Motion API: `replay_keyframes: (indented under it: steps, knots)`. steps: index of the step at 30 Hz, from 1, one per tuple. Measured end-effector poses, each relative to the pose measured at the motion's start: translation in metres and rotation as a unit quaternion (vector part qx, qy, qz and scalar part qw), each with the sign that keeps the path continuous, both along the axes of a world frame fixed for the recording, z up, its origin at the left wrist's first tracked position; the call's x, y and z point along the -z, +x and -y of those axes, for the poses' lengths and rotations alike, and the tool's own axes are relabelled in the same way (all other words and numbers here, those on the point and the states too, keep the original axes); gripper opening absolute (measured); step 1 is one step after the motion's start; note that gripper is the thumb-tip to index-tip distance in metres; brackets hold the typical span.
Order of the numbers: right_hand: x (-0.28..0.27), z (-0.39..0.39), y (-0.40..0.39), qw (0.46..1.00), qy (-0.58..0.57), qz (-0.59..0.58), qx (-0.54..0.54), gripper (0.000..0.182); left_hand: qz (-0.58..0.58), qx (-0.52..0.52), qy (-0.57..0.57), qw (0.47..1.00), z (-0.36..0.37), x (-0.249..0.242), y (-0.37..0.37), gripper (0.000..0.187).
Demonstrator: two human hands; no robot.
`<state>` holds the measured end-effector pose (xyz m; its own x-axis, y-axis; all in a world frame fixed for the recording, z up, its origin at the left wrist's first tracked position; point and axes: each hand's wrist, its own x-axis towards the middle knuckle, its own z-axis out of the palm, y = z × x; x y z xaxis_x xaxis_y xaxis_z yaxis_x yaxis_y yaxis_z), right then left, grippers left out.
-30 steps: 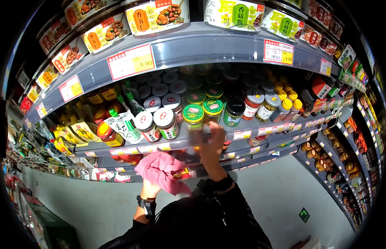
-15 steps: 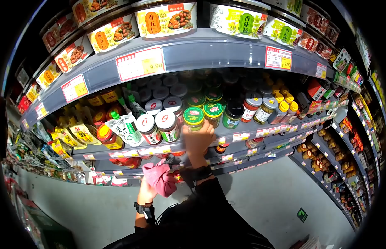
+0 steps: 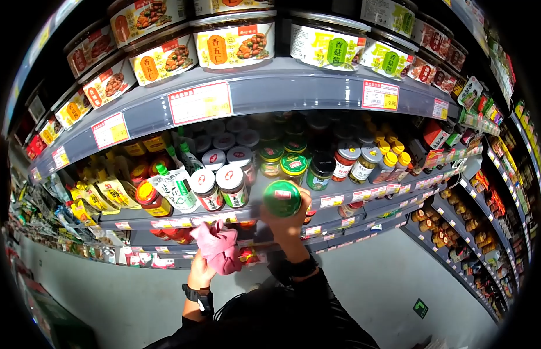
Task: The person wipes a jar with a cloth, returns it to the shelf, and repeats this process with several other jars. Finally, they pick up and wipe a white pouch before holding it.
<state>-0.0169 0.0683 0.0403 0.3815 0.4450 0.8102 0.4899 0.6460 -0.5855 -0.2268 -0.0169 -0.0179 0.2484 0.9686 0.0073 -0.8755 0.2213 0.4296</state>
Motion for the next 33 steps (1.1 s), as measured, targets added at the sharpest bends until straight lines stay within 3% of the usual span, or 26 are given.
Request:
replay_keyframes:
  steps: [2, 3, 6, 7, 8, 9, 10, 11, 14, 15, 16, 17, 18, 21, 24, 25, 26, 27, 28, 30, 31, 32, 33]
  knots:
    - [-0.015, 0.022, 0.008, 0.995, -0.062, 0.080, -0.022, 0.065, -0.069, -0.050, -0.009, 0.996, -0.005, -0.034, 0.013, 0.058]
    - [-0.018, 0.030, 0.007, 0.986, -0.077, -0.021, -0.149, 0.069, -0.036, -0.043, 0.020, 0.998, -0.014, -0.038, 0.018, 0.059]
    - [-0.020, 0.048, 0.012, 0.973, -0.167, 0.052, -0.152, 0.067, -0.029, -0.032, 0.102, 0.994, -0.027, -0.050, 0.035, 0.063]
    - [-0.025, 0.048, 0.016, 0.968, -0.163, 0.105, -0.162, 0.063, -0.126, -0.068, 0.165, 0.976, -0.026, -0.072, 0.047, 0.063]
    - [-0.042, 0.051, 0.013, 0.968, -0.164, 0.103, -0.162, 0.063, -0.171, -0.012, 0.179, 0.969, -0.022, -0.104, 0.060, 0.067]
    - [-0.066, 0.055, 0.006, 0.972, -0.112, 0.111, -0.172, 0.052, -0.412, -0.100, 0.337, 0.841, -0.032, -0.107, 0.073, 0.063]
    - [-0.078, 0.058, 0.003, 0.975, -0.060, 0.118, -0.181, 0.042, -0.609, -0.176, 0.460, 0.622, -0.039, -0.109, 0.083, 0.060]
    - [-0.042, 0.055, 0.013, 0.946, -0.189, 0.133, -0.228, 0.030, -0.610, -0.173, 0.462, 0.620, -0.038, -0.115, 0.089, 0.060]
    - [-0.051, 0.052, 0.022, 0.953, -0.091, 0.202, -0.205, 0.028, -0.666, -0.153, 0.430, 0.590, -0.034, -0.130, 0.101, 0.048]
    - [-0.053, 0.047, 0.022, 0.961, -0.021, 0.228, -0.154, 0.033, -0.656, -0.154, 0.371, 0.639, -0.038, -0.127, 0.103, 0.042]
    - [-0.050, 0.050, 0.021, 0.962, -0.023, 0.225, -0.152, 0.033, -0.642, -0.156, 0.310, 0.683, -0.042, -0.121, 0.105, 0.036]
    - [-0.046, 0.056, 0.019, 0.963, -0.062, 0.225, -0.134, 0.045, -0.607, -0.164, 0.289, 0.721, -0.045, -0.113, 0.108, 0.033]
    - [-0.043, 0.061, 0.019, 0.962, -0.101, 0.225, -0.117, 0.057, -0.608, -0.162, 0.290, 0.721, -0.045, -0.116, 0.108, 0.033]
    - [-0.027, 0.067, 0.022, 0.960, -0.108, 0.247, -0.073, 0.068, -0.638, -0.081, 0.229, 0.731, -0.052, -0.121, 0.106, 0.029]
    - [-0.029, 0.072, 0.026, 0.952, -0.158, 0.243, -0.100, 0.067, -0.631, -0.055, 0.189, 0.751, -0.072, -0.101, 0.103, 0.028]
    - [-0.030, 0.074, 0.026, 0.952, -0.159, 0.243, -0.100, 0.067, -0.408, -0.012, 0.131, 0.903, -0.077, -0.102, 0.105, 0.032]
    - [-0.031, 0.078, 0.025, 0.962, -0.188, 0.086, -0.176, 0.064, -0.153, 0.032, 0.064, 0.986, -0.079, -0.102, 0.107, 0.036]
    - [-0.031, 0.080, 0.025, 0.943, -0.211, -0.074, -0.246, 0.061, -0.431, -0.057, 0.352, 0.829, -0.065, -0.104, 0.093, 0.042]
    - [-0.023, 0.077, 0.030, 0.944, -0.209, -0.073, -0.245, 0.061, -0.181, 0.055, 0.154, 0.970, -0.069, -0.107, 0.096, 0.043]
    - [-0.005, 0.069, 0.039, 0.884, -0.290, -0.175, -0.322, 0.066, 0.025, 0.063, 0.035, 0.997, -0.063, -0.100, 0.100, 0.050]
    - [-0.009, 0.070, 0.042, 0.848, -0.325, -0.229, -0.351, 0.069, -0.077, 0.031, 0.006, 0.997, -0.054, -0.101, 0.106, 0.063]
    - [-0.008, 0.068, 0.041, 0.848, -0.327, -0.230, -0.349, 0.069, -0.039, 0.038, 0.015, 0.998, -0.045, -0.095, 0.108, 0.052]
    - [-0.005, 0.066, 0.039, 0.858, -0.299, -0.228, -0.349, 0.070, -0.221, -0.015, 0.121, 0.968, -0.039, -0.091, 0.114, 0.046]
